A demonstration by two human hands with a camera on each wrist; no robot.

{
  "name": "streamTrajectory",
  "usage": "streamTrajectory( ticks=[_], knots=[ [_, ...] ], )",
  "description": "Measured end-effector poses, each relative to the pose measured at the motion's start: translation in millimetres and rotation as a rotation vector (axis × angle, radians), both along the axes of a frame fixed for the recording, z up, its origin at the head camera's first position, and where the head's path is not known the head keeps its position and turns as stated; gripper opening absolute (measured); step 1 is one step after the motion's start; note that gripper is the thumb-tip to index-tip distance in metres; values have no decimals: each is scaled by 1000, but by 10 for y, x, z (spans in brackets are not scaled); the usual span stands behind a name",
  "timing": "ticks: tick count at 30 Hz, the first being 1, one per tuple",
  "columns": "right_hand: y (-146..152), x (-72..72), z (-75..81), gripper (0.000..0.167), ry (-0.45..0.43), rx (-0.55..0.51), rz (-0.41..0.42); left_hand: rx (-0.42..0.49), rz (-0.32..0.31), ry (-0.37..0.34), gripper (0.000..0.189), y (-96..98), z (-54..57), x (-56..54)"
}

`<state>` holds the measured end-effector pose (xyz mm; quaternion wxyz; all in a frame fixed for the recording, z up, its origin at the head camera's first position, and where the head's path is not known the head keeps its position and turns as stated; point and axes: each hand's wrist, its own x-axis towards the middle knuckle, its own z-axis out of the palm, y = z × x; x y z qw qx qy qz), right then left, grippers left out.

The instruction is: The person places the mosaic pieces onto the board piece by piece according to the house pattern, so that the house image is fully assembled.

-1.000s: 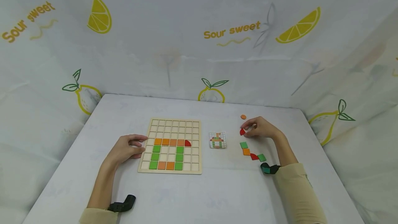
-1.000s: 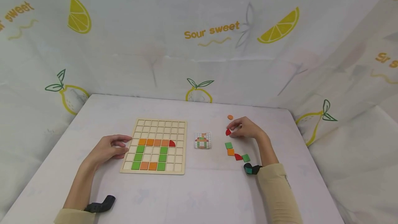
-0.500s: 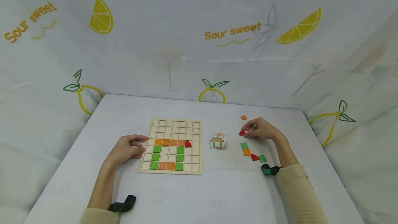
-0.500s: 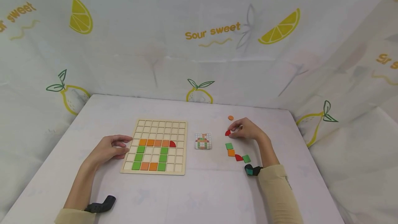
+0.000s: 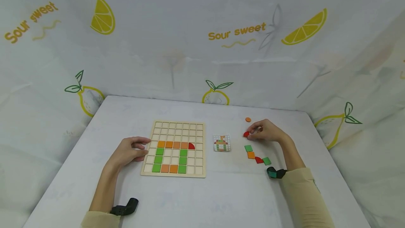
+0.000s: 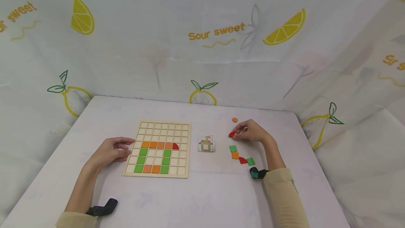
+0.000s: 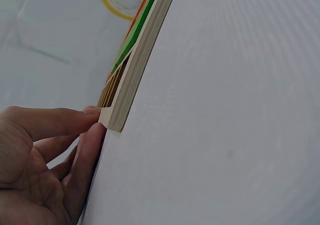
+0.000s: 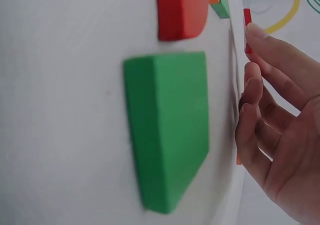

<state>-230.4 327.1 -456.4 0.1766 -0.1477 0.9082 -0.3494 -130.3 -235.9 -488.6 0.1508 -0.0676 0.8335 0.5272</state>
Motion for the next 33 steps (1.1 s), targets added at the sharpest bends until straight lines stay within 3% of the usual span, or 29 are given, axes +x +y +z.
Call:
streamTrajectory(
  ticks=[10,24,33],
  knots=[
    [-146,-3,156,28,6,-23,27,22,-28,3,50,-60,12,-17],
    [-558,94,485,23,150,-48,128,45,-34,-1,50,-70,6,-14],
    [-884,62,608,23,174,-105,157,43,-24,-2,49,-63,11,-3]
  ],
)
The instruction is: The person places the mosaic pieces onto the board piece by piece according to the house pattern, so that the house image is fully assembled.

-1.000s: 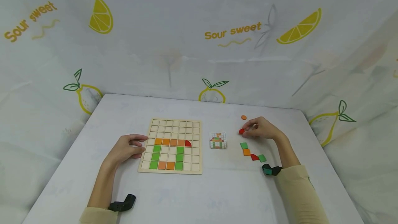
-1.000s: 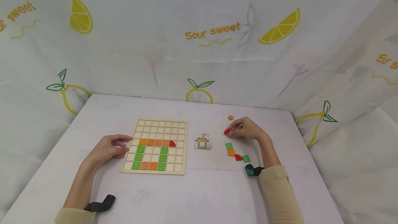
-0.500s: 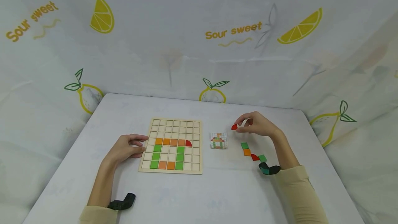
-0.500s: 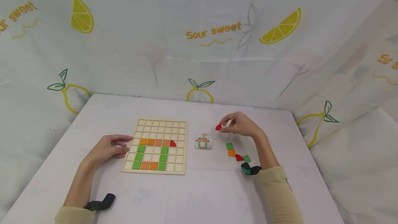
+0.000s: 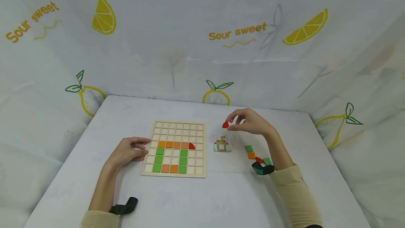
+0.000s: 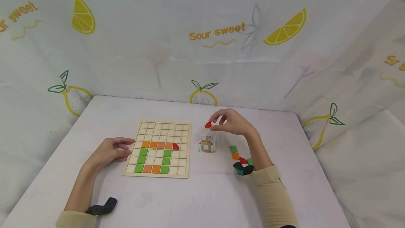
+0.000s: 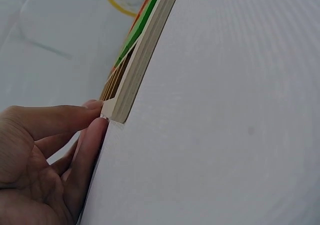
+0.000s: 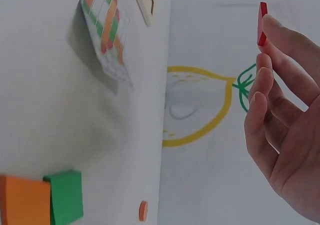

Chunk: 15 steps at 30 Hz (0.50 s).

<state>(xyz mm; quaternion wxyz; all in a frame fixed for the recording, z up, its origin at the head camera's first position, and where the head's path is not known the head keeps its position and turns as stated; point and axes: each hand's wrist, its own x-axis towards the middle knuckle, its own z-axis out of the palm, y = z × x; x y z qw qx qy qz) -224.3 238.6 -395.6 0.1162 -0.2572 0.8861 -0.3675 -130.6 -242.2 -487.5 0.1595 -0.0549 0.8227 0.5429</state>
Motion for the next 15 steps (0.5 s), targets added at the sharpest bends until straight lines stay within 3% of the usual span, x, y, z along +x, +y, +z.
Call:
streamTrajectory(
  ticks=[8,15],
  knots=[
    [-400,-25,67,24,-5,-53,56,-1,-5,7,50,-2,8,1],
    [-796,-106,24,22,19,-77,141,-12,2,10,50,5,1,3]
  ],
)
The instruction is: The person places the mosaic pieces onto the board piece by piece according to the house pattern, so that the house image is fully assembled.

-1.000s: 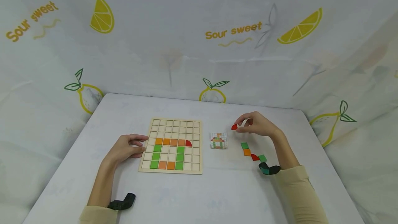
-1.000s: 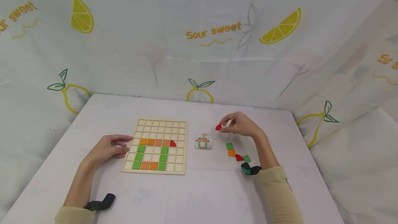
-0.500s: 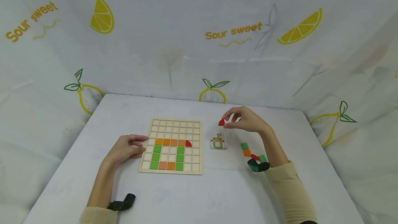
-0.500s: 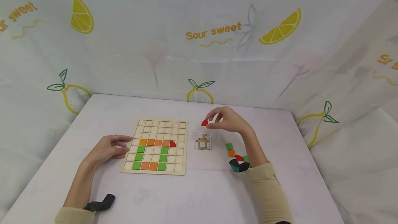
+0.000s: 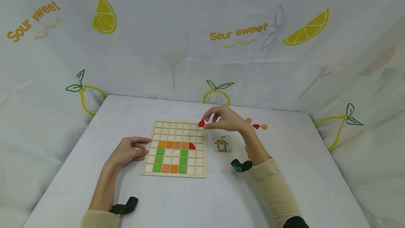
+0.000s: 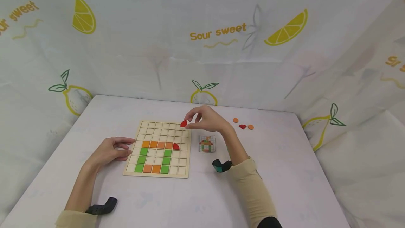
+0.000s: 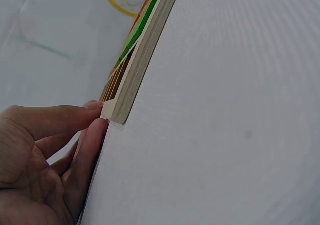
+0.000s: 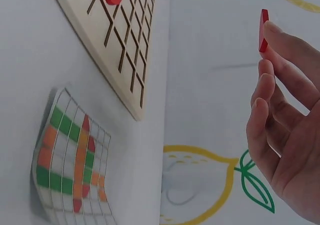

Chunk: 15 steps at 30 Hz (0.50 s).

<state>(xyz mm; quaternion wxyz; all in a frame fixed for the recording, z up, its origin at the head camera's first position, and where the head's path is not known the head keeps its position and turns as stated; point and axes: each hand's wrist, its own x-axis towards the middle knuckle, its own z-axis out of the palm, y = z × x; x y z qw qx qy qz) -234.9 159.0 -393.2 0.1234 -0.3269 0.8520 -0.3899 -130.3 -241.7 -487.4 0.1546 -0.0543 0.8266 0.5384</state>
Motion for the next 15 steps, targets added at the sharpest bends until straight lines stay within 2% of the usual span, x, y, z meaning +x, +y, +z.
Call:
streamTrajectory(
  ticks=[4,15],
  knots=[
    [-220,-45,-62,20,4,6,36,3,-1,1,50,0,-10,-15],
    [-788,-87,-264,18,-63,24,144,7,-4,9,52,1,-5,10]
  ],
)
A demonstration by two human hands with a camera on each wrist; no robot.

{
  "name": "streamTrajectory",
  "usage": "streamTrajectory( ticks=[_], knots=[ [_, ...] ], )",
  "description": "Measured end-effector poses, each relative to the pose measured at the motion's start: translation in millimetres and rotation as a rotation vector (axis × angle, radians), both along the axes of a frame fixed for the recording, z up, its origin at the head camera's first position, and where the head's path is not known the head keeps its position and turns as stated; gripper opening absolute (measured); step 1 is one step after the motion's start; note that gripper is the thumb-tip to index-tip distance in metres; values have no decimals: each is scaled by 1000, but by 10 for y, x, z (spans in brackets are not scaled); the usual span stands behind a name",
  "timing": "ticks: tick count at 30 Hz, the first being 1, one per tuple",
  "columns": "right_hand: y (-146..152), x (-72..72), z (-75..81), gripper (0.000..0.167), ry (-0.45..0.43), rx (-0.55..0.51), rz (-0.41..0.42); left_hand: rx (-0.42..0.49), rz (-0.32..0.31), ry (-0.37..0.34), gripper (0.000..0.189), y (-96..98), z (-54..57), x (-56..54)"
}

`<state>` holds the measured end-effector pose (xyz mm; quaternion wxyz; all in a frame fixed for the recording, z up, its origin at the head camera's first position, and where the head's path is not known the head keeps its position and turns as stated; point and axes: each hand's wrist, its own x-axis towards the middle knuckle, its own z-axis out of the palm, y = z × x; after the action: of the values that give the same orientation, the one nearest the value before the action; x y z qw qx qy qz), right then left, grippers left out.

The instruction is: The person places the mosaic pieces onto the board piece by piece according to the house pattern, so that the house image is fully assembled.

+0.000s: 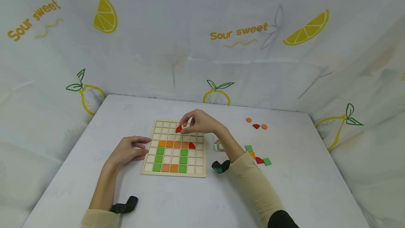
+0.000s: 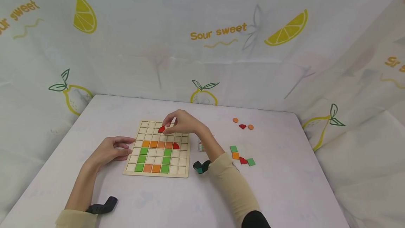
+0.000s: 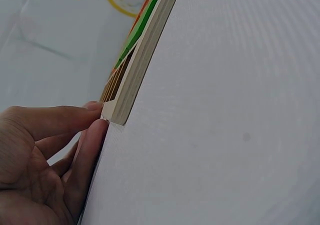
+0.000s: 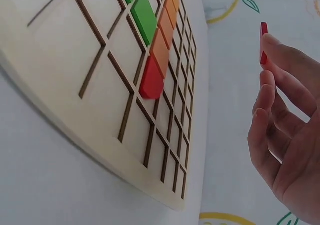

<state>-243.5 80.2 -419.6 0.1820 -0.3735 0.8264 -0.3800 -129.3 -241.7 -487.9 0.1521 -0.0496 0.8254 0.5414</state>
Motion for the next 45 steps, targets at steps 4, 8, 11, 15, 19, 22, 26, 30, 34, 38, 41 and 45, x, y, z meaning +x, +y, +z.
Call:
streamTrajectory(
  ticks=[4,8,11,15,19,22,26,30,34,38,41,45],
  knots=[
    [-201,7,-76,18,-42,2,28,-8,-1,-3,52,-11,-13,-2],
    [-406,21,-163,19,-74,5,48,-15,3,-10,52,-20,-17,-5],
    [-541,27,-228,19,-89,6,61,-9,0,-8,51,-18,-9,-2],
    [-675,53,-279,15,-127,5,51,-1,-9,1,51,-7,8,-4],
    [-784,80,-345,14,-147,18,24,-2,-8,-1,50,-7,17,-14],
    [-867,104,-405,16,-141,38,26,-5,-2,-7,50,-11,14,-17],
    [-962,149,-459,17,-106,62,25,-8,-1,-13,50,-15,6,-13],
    [-1006,200,-449,19,-76,85,-10,-6,-2,-17,51,-15,5,-9],
    [-1010,221,-419,17,-67,100,-24,-5,-9,-13,51,-16,0,-16],
    [-1004,227,-404,13,-55,102,-9,-5,-14,-10,51,-19,6,-17],
    [-997,231,-398,10,-49,97,8,-3,0,-19,50,-15,11,-21],
    [-974,228,-384,10,-45,91,34,-1,2,-22,51,-18,9,-24]
  ],
)
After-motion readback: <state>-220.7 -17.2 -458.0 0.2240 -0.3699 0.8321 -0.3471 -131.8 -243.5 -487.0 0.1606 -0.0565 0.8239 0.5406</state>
